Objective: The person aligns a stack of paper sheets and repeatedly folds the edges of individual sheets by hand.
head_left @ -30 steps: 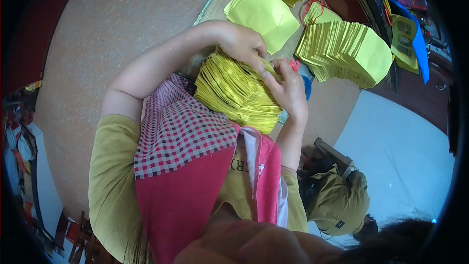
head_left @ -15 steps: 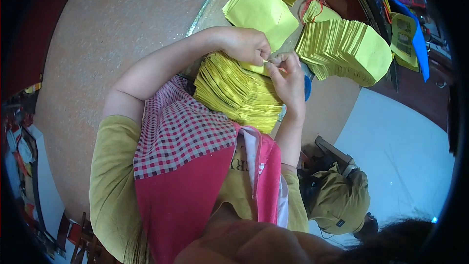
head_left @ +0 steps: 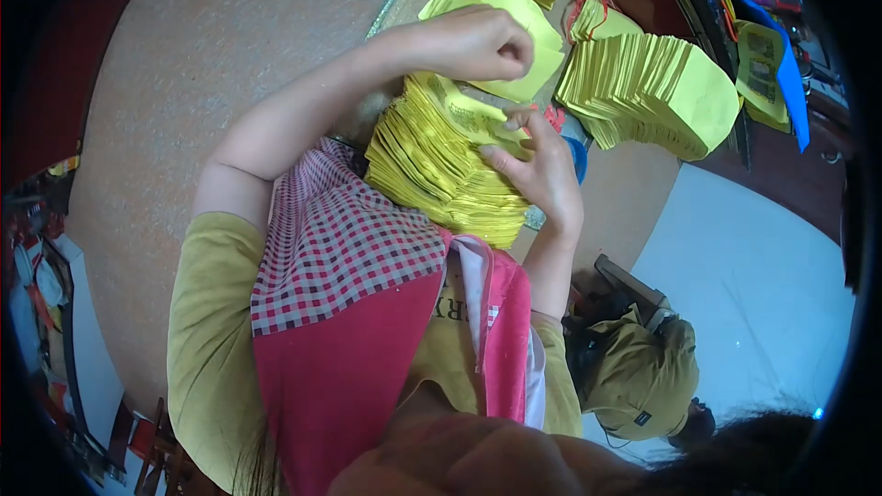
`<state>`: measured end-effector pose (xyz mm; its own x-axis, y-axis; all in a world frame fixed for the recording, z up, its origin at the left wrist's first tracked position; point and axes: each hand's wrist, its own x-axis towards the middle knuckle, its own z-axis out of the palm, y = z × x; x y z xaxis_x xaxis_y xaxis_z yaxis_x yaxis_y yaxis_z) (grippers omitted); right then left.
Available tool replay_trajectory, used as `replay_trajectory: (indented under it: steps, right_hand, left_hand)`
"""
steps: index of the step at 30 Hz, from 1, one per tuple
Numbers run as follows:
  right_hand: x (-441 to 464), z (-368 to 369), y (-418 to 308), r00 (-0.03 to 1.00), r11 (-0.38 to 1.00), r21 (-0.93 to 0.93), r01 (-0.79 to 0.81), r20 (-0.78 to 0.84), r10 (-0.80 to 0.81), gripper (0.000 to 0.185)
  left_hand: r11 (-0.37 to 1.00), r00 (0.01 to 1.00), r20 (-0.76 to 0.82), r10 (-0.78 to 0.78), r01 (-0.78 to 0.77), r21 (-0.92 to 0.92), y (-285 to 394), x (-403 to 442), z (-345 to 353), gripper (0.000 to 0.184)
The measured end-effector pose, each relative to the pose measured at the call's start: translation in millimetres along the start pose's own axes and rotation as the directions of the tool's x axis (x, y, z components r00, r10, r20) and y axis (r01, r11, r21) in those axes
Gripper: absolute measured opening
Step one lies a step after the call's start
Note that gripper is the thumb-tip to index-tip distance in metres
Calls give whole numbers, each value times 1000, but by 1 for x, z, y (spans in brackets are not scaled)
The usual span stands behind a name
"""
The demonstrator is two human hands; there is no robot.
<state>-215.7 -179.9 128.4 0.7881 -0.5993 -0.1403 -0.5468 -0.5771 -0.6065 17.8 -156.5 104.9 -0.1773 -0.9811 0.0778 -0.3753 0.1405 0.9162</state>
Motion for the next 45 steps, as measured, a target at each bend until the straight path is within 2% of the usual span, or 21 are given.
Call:
replay_trajectory:
  steps: [1, 3, 4, 6, 8, 10, 13, 15, 17, 19, 20, 22, 24, 27, 30, 35, 39, 41, 42, 44, 45]
  right_hand:
    - [1, -2, -2, 1000, 1000, -2, -4, -2, 4, 45]
    - [5, 0, -6, 993, 985, -148, 85, -65, -95, 37]
    - [6, 4, -5, 993, 985, -146, 89, -64, -99, 37]
    - [4, 14, -1, 986, 970, -210, 119, 142, -90, 26]
    - [4, 11, -5, 988, 977, -204, 60, 151, -29, 23]
    - [2, 5, -9, 987, 993, -107, -57, 143, 72, 24]
    - [1, -3, -1, 999, 998, -45, 36, 39, -34, 31]
    - [3, -5, -2, 994, 996, -84, -25, 104, 34, 36]
    - [8, 3, 2, 1000, 999, -31, -25, 0, 25, 28]
    - [16, 11, 10, 990, 993, -81, 80, -113, -89, 26]
    - [18, 13, 12, 954, 975, -140, 174, -221, -202, 24]
    - [18, 12, 10, 963, 976, -136, 172, -187, -196, 22]
    - [15, 12, 7, 969, 976, -133, 171, -156, -191, 21]
    - [4, 12, 2, 1000, 1000, 7, 17, -16, -17, 21]
    - [2, 6, 1, 995, 997, 73, 12, -103, -4, 22]
    - [6, 2, 5, 977, 993, -101, 65, -198, -84, 23]
    - [17, 12, 13, 968, 990, -110, 93, -223, -115, 21]
    - [18, 15, 20, 969, 991, 122, 50, -247, -19, 19]
    - [17, 13, 18, 970, 991, 125, 53, -244, -21, 19]
    - [8, 3, 8, 899, 915, -361, 178, -320, -301, 18]
    - [1, 0, 1, 899, 916, -361, 175, -320, -298, 18]
  left_hand:
    - [1000, 1000, 3, 4, -4, -2, -4, -3, -1, 23]
    - [988, 928, 371, -7, 64, -141, -14, -8, -3, 28]
    - [994, 919, 395, -14, 55, -91, -21, -8, 2, 32]
    - [996, 926, 373, -48, 72, -50, -40, -7, 14, 33]
    - [996, 934, 350, -77, 87, -14, -54, -1, 17, 34]
    - [961, 869, 422, -258, 188, 200, -60, 2, 12, 38]
    - [957, 805, 518, -289, 250, 146, -53, 1, 6, 41]
    - [965, 837, 494, -237, 260, 23, -49, 2, 6, 40]
    - [959, 869, 455, -194, 266, -97, -42, -4, 4, 38]
    - [983, 926, 379, -6, 76, -170, -23, -18, 5, 34]
    - [982, 926, 376, -8, 78, -170, -16, -18, 6, 34]
    - [992, 917, 387, -95, 57, 109, -6, -14, 8, 31]
    - [996, 925, 370, -81, 63, 62, -15, -13, 13, 31]
    - [997, 939, 340, -51, 68, -39, -25, -13, 18, 30]
    - [989, 946, 322, -41, 84, -119, -30, -14, 21, 29]
    - [985, 936, 345, -62, 113, -129, -29, -12, 21, 30]
    - [988, 937, 348, -45, 93, -123, -16, -13, 20, 24]
    - [990, 935, 347, -70, 107, -89, -11, -13, 19, 21]
    - [990, 941, 332, -67, 104, -96, -13, -13, 20, 19]
    - [989, 946, 319, -62, 101, -106, -16, -12, 20, 17]
    - [989, 939, 337, -75, 113, -95, -17, -11, 19, 16]
